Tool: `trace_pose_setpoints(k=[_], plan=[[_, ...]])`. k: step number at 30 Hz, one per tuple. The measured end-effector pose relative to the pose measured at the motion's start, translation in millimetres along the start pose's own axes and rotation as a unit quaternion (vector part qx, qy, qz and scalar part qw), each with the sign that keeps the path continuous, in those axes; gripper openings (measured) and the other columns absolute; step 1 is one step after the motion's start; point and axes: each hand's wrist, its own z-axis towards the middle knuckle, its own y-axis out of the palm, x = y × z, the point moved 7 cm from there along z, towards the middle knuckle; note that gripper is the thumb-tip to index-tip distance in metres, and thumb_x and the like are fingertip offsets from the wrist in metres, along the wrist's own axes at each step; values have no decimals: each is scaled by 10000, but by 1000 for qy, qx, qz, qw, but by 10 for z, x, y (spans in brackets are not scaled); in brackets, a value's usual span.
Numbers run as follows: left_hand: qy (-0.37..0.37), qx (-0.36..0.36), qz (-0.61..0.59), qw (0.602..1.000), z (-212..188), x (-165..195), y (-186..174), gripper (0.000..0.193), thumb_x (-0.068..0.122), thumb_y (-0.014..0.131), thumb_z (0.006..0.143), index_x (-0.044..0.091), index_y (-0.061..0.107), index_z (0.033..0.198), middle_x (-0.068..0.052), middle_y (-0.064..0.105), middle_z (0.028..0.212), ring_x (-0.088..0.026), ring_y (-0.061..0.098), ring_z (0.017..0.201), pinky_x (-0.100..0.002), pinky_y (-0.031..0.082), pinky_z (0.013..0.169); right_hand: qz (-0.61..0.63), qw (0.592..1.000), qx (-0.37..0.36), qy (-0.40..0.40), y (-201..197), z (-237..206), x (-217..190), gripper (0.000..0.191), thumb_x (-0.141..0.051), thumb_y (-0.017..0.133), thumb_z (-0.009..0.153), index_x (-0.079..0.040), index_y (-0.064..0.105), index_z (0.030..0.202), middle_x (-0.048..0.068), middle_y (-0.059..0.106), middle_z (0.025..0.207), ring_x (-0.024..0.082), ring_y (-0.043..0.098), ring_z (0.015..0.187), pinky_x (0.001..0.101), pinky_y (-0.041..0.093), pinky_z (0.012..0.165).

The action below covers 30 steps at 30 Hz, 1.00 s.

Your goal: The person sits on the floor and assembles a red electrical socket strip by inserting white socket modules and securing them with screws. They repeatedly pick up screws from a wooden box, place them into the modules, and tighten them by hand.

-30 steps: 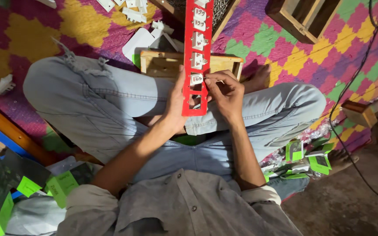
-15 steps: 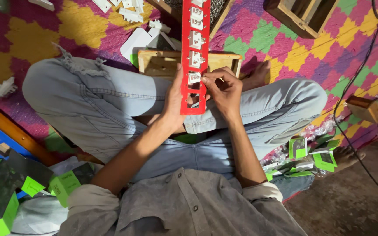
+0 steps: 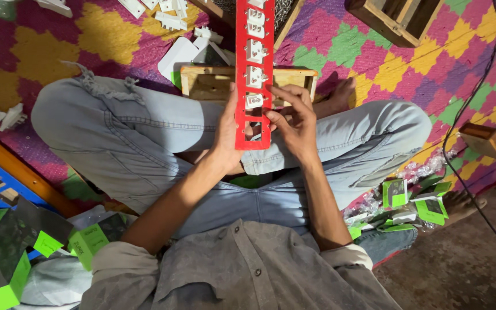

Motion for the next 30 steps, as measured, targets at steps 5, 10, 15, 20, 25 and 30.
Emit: trace_pose_setpoints(k=[5,10,15,20,25,30], plan=[[-12,1,4,1000,25,-124,-46,686,648,393,1003,81,585,1340,-79,706,1147,-183,714,940,-408,622,827,59,998,-26,-18,-47,-43,109,195,93,773,935,23,731,1112,120,538,1415,142,687,996,256,602,724],[-20,-6,-3,1000,48,-256,-83,732,672,392,1016,46,597,1335,-130,699,1117,-216,725,939,-432,627,846,84,996,-14,25,-163,-123,274,446,46,776,870,-25,653,1293,91,483,1428,99,672,989,218,586,705],[-22,-3,-10,1000,68,-358,-129,736,665,385,987,58,590,1349,-100,715,1196,-195,716,938,-424,617,851,97,995,-32,-15,-180,-149,311,140,88,794,938,9,727,1033,115,527,1442,130,683,996,264,607,742],[-14,-4,-17,1000,78,-454,-146,741,674,391,1024,40,578,1358,-137,677,1121,-224,718,922,-441,628,837,89,995,-32,17,-246,-219,429,373,44,769,909,-23,676,1265,84,482,1441,106,661,1052,224,585,769],[-9,-13,-20,1000,101,-473,-170,742,674,394,993,46,584,1337,-128,705,1150,-214,717,898,-433,629,819,116,992,-49,-33,-233,-196,387,185,89,793,982,-30,698,1088,90,513,1431,140,674,1055,270,618,804],[-7,-15,-23,1000,85,-541,-170,743,682,389,1032,39,582,1349,-137,686,1105,-231,722,905,-435,630,822,72,996,-41,26,-283,-265,514,303,34,758,916,5,684,1209,69,479,1389,114,659,983,224,579,717]])
